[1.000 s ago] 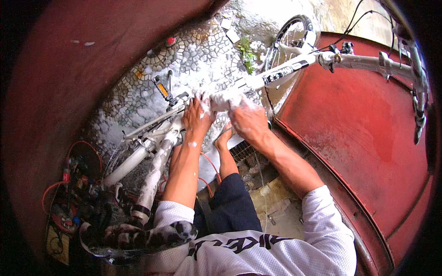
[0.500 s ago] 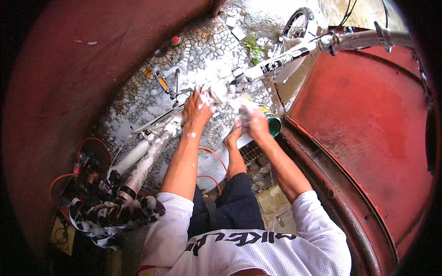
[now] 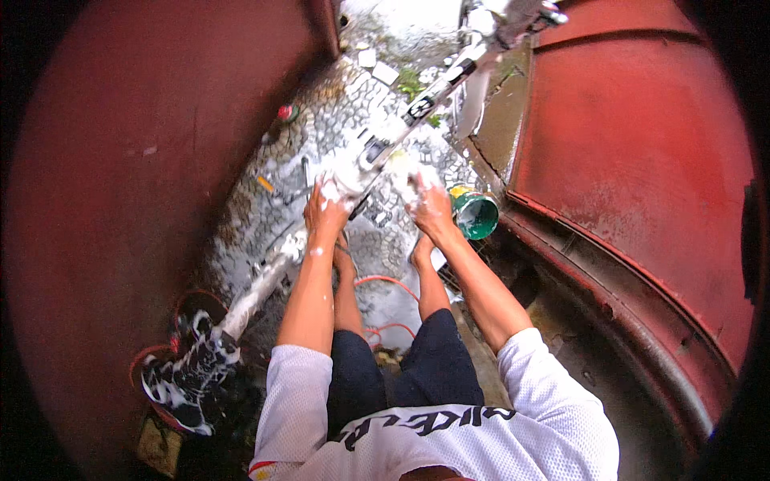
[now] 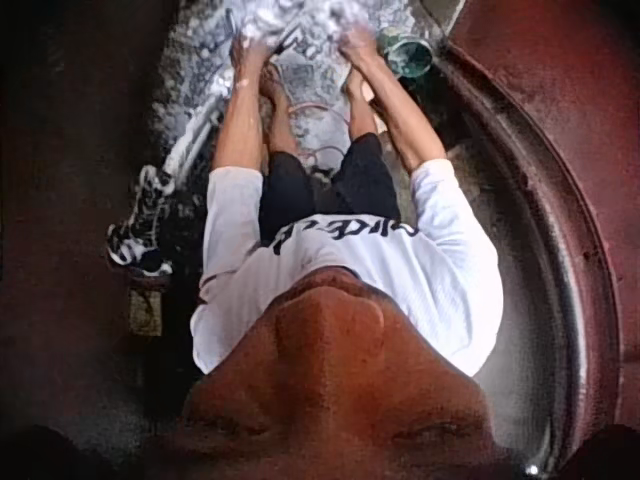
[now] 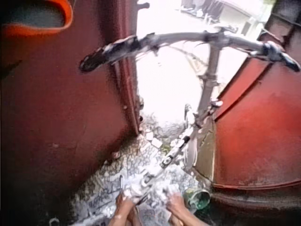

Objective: The person scrubs a white bicycle with a soapy sponge, covering the rear wheel, frame, handlebars, and front wheel. The person repeatedly dips the sponge into a green bucket of soapy water to maintain lather while cleaning.

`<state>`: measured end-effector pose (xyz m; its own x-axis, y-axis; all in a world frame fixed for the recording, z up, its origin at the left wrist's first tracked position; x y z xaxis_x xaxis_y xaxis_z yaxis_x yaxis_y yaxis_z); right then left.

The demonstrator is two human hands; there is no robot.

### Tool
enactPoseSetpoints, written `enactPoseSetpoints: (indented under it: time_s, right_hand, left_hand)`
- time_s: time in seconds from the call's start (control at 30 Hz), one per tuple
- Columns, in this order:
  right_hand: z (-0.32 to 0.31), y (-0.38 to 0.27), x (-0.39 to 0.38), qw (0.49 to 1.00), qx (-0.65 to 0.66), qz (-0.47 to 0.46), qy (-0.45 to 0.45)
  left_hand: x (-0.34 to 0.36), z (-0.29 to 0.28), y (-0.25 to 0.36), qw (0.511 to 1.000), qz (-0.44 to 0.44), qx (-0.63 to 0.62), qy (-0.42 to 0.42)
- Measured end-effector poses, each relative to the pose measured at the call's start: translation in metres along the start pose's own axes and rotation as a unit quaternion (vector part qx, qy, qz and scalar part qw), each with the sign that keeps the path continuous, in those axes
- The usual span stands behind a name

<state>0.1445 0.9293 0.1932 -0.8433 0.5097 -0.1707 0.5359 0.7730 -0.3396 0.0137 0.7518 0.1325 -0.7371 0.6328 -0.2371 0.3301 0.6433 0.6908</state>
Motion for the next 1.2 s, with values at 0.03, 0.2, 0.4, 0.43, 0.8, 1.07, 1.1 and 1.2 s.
enactPoseSetpoints:
  time_s: [0.03,0.2,0.4,0.43,0.8,1.07,1.1,1.2]
  right_hand:
    - [-0.014,0.013,0.005,0.997,0.006,0.040,0.058]
    - [-0.035,-0.012,0.064,0.984,-0.087,-0.071,0.135]
    - [-0.104,0.078,0.148,0.947,-0.044,0.085,0.308]
    - [-0.078,0.058,0.140,0.954,-0.096,0.034,0.281]
    - [-0.108,0.108,0.136,0.920,0.170,0.090,0.342]
    - [-0.114,0.184,0.145,0.802,0.459,0.202,0.324]
    - [-0.117,0.174,0.155,0.851,0.343,0.214,0.334]
    - [-0.118,0.196,0.173,0.842,0.136,0.087,0.516]
  left_hand:
    - [-0.001,0.002,0.007,1.000,0.017,0.012,-0.007]
    - [0.006,-0.007,-0.003,0.984,0.057,-0.086,-0.144]
    - [0.006,-0.023,0.049,0.965,-0.081,-0.044,-0.247]
    - [0.008,-0.026,0.039,0.943,-0.140,-0.009,-0.302]
    - [0.168,-0.006,0.259,0.975,0.067,-0.048,-0.204]
    - [0.255,0.058,0.260,0.987,0.064,-0.083,-0.122]
    - [0.258,0.064,0.261,0.990,0.075,-0.073,-0.094]
    - [0.249,0.086,0.279,0.984,0.087,-0.063,-0.144]
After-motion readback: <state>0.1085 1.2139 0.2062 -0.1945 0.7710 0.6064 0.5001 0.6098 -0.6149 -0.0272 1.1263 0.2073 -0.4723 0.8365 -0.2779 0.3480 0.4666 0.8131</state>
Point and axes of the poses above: each hand's wrist, its own x-axis towards the middle knuckle, its own z-axis out of the palm, y = z × x, the point moved 5 cm from there along x, towards the middle knuckle, and after that the axes turned 15 degrees about -x, right-handed, at the moved point
